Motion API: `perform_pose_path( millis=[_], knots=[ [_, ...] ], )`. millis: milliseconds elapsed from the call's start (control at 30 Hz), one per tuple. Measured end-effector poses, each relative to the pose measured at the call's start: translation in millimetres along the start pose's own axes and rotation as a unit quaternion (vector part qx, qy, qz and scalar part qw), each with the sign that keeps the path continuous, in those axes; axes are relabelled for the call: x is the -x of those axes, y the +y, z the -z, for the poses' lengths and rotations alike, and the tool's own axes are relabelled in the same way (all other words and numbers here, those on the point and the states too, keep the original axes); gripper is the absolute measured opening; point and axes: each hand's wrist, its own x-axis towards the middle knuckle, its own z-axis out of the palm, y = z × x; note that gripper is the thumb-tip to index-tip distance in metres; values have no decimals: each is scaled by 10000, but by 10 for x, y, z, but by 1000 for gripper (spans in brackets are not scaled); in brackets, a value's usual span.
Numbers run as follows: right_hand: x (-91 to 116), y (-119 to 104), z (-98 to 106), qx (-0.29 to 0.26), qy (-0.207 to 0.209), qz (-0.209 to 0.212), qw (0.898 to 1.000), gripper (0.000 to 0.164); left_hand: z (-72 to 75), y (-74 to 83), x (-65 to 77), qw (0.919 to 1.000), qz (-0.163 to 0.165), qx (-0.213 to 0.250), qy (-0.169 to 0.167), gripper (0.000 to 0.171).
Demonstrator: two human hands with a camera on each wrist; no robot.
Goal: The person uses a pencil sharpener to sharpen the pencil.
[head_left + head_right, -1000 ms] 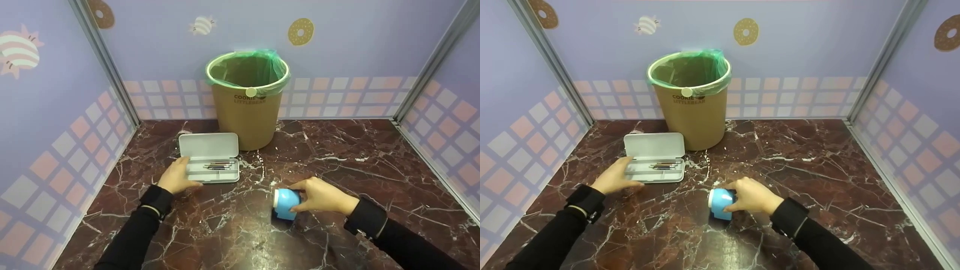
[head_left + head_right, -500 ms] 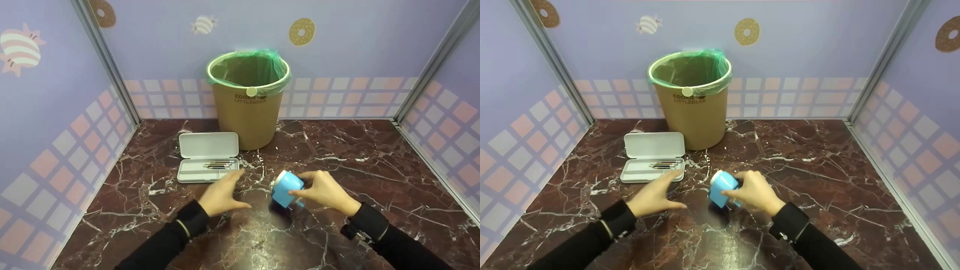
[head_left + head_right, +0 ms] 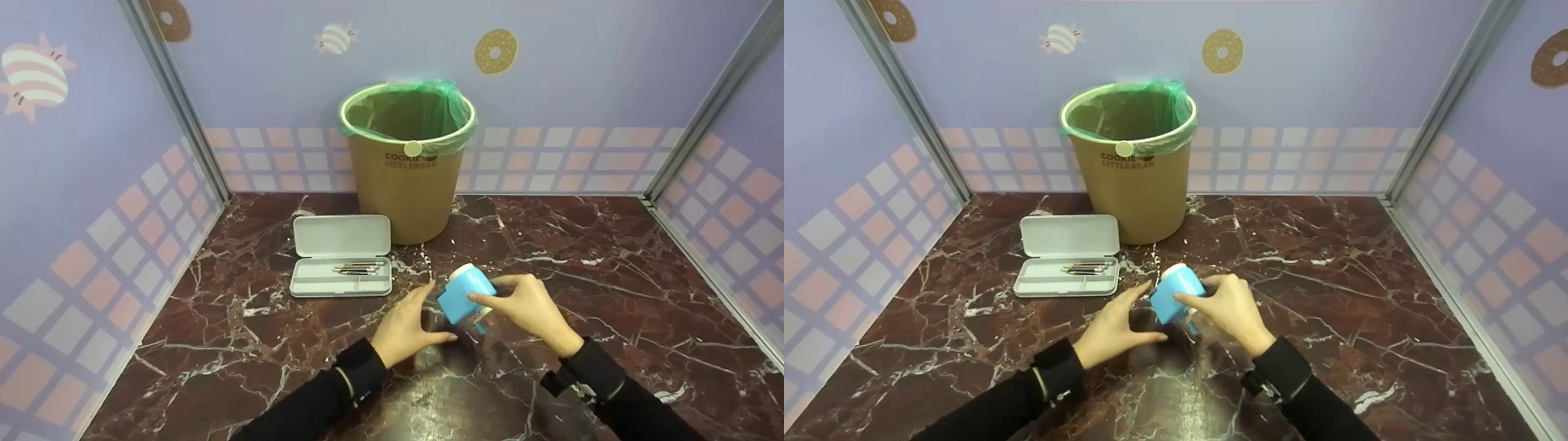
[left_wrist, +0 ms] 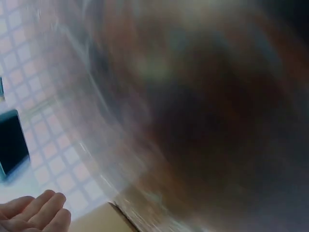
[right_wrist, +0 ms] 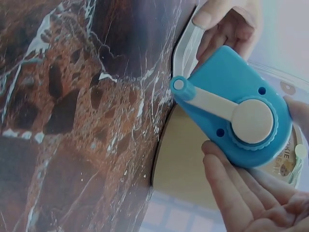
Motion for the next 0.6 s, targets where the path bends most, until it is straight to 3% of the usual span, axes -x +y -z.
perform_pose_path(
  millis=[233, 600],
  knots=[
    [-5, -21, -46, -17, 41, -18, 10000, 52, -57, 85, -16, 9984, 35, 470, 306, 90],
    [-3, -54, -73, -12, -37, -138, 9999, 55, -22, 34, -31, 9947, -185, 855, 545, 72]
  ],
)
